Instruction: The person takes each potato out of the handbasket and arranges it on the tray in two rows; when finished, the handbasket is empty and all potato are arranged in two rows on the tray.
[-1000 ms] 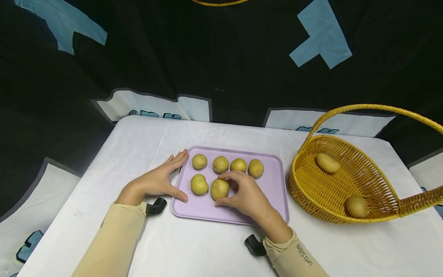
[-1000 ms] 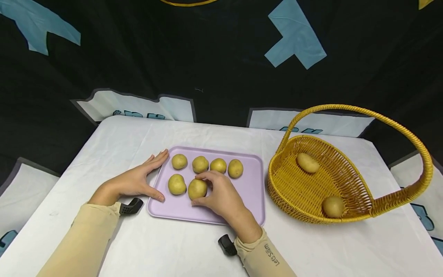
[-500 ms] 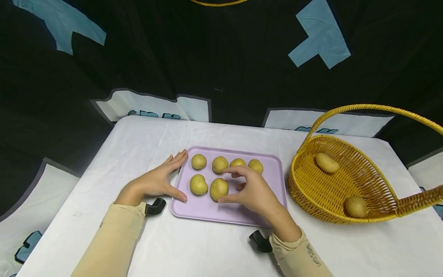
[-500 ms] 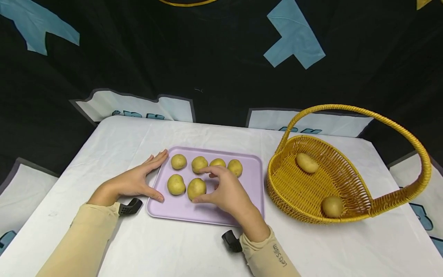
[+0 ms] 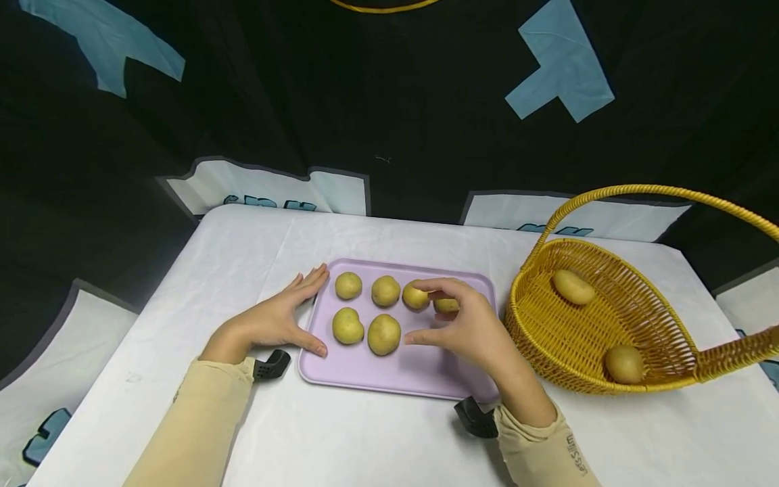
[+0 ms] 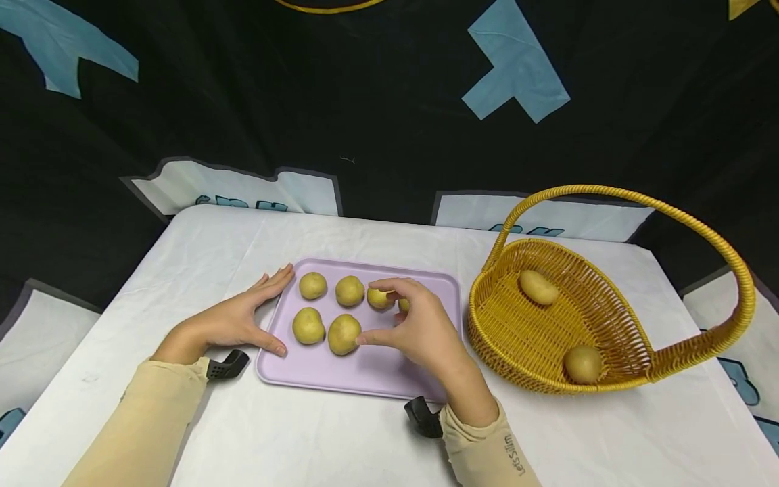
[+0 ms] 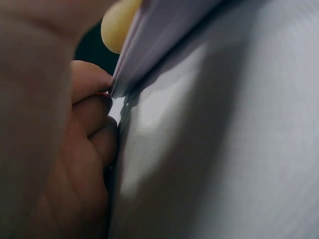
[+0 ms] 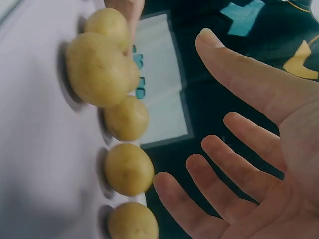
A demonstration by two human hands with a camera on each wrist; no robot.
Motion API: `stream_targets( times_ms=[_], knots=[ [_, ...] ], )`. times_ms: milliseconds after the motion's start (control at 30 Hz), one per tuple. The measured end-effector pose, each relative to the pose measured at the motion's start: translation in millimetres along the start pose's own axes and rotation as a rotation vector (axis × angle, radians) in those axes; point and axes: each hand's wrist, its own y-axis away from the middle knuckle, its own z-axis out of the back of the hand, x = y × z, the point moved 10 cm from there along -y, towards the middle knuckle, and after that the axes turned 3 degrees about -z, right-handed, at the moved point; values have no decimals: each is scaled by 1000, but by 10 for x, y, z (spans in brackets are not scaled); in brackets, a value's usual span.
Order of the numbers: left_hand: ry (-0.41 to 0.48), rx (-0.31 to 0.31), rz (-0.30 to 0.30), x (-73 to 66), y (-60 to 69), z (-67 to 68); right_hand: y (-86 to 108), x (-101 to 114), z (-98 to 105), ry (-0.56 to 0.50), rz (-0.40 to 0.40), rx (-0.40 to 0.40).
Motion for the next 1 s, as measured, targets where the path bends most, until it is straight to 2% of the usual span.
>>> stream_targets(
  times_ms=[333,500,667,833,1000],
  knots=[
    [0,-2,0,-4,5,6,40,22,242,-50,-13,-37],
    [-6,-2,8,-8,-4,16,84,-14,429,-39,-18,-70],
    [-7,4,9,-22,-19,13,176,-113,723,7,-64,-118],
    [-7,1,13,-5,-12,12,283,-191,1102,95,-105,-169],
    [-2,-1,10,9,-2,3,378,-403,1471,201,-220,-164]
  ],
)
